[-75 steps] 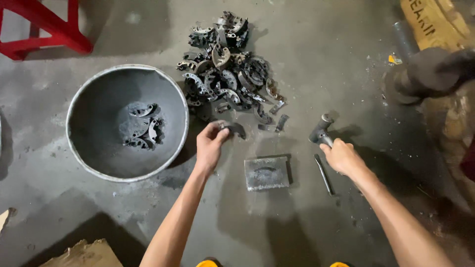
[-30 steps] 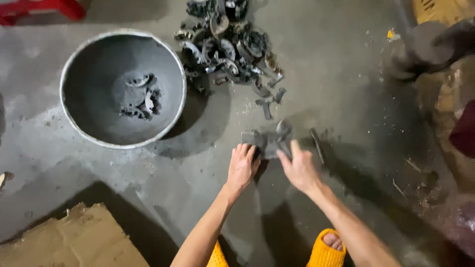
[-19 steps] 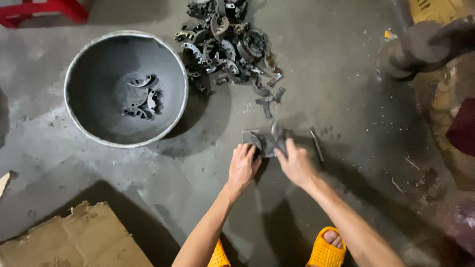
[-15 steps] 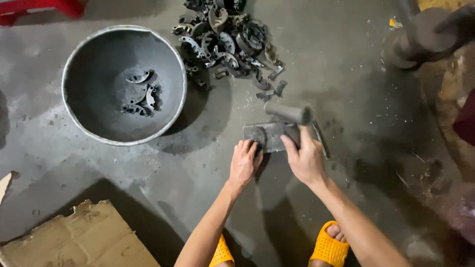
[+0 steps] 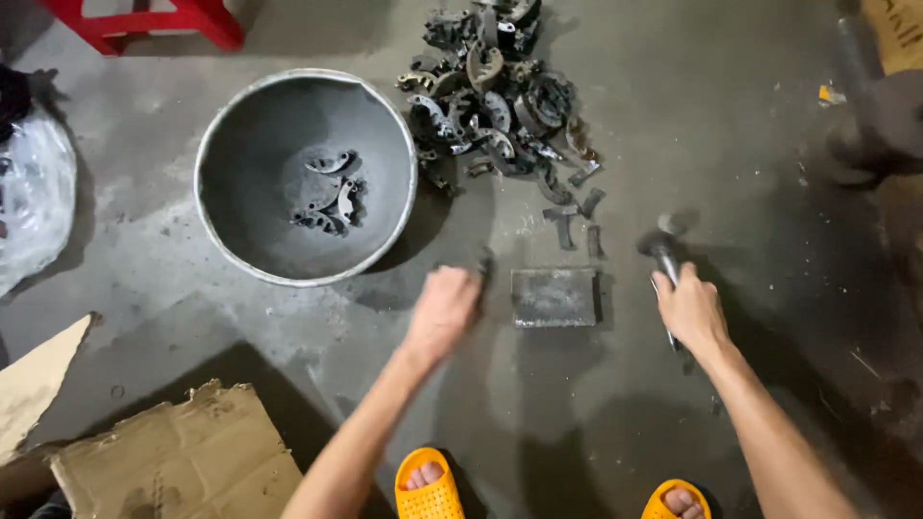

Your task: The person empties a bucket of metal parts onto the floor, then uses a hammer and a metal block to break the parts into smaller pieces. The person occasionally wipes the block with a cloth and continues breaking the parts, placing some into the bucket.

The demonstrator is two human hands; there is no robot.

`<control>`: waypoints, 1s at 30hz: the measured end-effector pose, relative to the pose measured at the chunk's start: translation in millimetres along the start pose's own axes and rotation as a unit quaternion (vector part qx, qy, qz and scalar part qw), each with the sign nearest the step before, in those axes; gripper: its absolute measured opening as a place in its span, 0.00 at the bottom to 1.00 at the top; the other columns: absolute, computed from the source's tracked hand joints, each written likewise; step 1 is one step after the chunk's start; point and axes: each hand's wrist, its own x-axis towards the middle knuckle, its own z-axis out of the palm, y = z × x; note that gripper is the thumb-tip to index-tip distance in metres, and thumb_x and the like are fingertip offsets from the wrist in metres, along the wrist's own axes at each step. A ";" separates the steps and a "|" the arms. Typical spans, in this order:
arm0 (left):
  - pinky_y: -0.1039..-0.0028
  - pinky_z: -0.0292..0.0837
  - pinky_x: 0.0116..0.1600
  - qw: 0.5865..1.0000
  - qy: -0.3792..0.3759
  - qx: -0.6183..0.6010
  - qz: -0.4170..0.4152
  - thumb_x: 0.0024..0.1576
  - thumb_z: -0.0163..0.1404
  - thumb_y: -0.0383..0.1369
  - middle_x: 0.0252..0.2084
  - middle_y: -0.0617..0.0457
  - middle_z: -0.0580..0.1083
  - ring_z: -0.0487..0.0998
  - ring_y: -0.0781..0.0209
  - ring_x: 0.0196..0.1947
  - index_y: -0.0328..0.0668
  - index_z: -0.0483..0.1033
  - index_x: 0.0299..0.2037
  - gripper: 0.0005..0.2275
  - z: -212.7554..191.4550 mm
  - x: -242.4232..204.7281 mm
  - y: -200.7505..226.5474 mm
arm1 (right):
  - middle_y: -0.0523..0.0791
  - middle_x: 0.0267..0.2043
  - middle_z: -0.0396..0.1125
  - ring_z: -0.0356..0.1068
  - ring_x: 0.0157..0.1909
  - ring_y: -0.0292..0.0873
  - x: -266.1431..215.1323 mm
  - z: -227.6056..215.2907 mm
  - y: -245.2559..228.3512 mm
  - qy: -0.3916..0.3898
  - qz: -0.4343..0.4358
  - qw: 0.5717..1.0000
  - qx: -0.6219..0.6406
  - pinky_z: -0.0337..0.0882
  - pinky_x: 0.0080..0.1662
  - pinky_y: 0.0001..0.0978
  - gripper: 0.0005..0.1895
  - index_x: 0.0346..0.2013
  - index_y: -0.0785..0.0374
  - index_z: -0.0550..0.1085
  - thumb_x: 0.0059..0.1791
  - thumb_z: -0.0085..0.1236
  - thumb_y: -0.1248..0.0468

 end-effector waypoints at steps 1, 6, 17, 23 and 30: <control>0.58 0.66 0.45 1.000 0.001 0.004 -0.002 0.49 0.57 0.35 0.41 0.44 0.68 0.69 0.44 0.42 0.40 0.75 0.44 0.14 -23.2 5.4 -21.6 | 0.70 0.36 0.73 0.75 0.43 0.74 15.9 14.2 22.9 0.000 -0.004 1.000 0.001 0.73 0.40 0.66 0.25 0.52 0.72 0.70 0.56 0.50 0.49; 0.65 0.68 0.46 0.958 0.006 0.213 -0.193 0.53 0.61 0.40 0.45 0.49 0.70 0.71 0.53 0.44 0.41 0.77 0.45 0.16 -74.0 5.7 -139.3 | 0.59 0.20 0.71 0.74 0.18 0.57 54.9 62.1 82.6 -0.019 0.062 0.991 0.113 0.72 0.23 0.48 0.26 0.37 0.74 0.74 0.58 0.49 0.48; 0.57 0.65 0.64 0.986 -0.001 0.159 0.045 0.60 0.45 0.28 0.52 0.36 0.73 0.73 0.41 0.59 0.32 0.75 0.52 0.13 2.3 114.1 -59.8 | 0.73 0.45 0.72 0.74 0.51 0.72 4.2 -7.1 -15.9 -0.042 0.057 0.997 0.001 0.75 0.50 0.62 0.31 0.56 0.77 0.71 0.56 0.49 0.48; 0.54 0.73 0.56 0.944 -0.028 0.326 -0.052 0.56 0.45 0.31 0.47 0.35 0.73 0.75 0.39 0.49 0.29 0.77 0.44 0.13 76.7 126.7 -101.6 | 0.58 0.29 0.75 0.78 0.29 0.59 18.7 -31.6 -17.0 -0.084 0.080 0.993 -0.012 0.77 0.35 0.50 0.22 0.43 0.72 0.70 0.56 0.46 0.51; 0.57 0.73 0.45 0.983 -0.052 0.119 -0.132 0.57 0.45 0.24 0.36 0.44 0.73 0.77 0.44 0.40 0.33 0.75 0.44 0.08 60.0 124.2 -91.5 | 0.69 0.52 0.72 0.73 0.57 0.67 16.0 -43.0 -29.1 -0.110 0.086 0.990 -0.029 0.75 0.54 0.59 0.35 0.65 0.71 0.66 0.55 0.45 0.44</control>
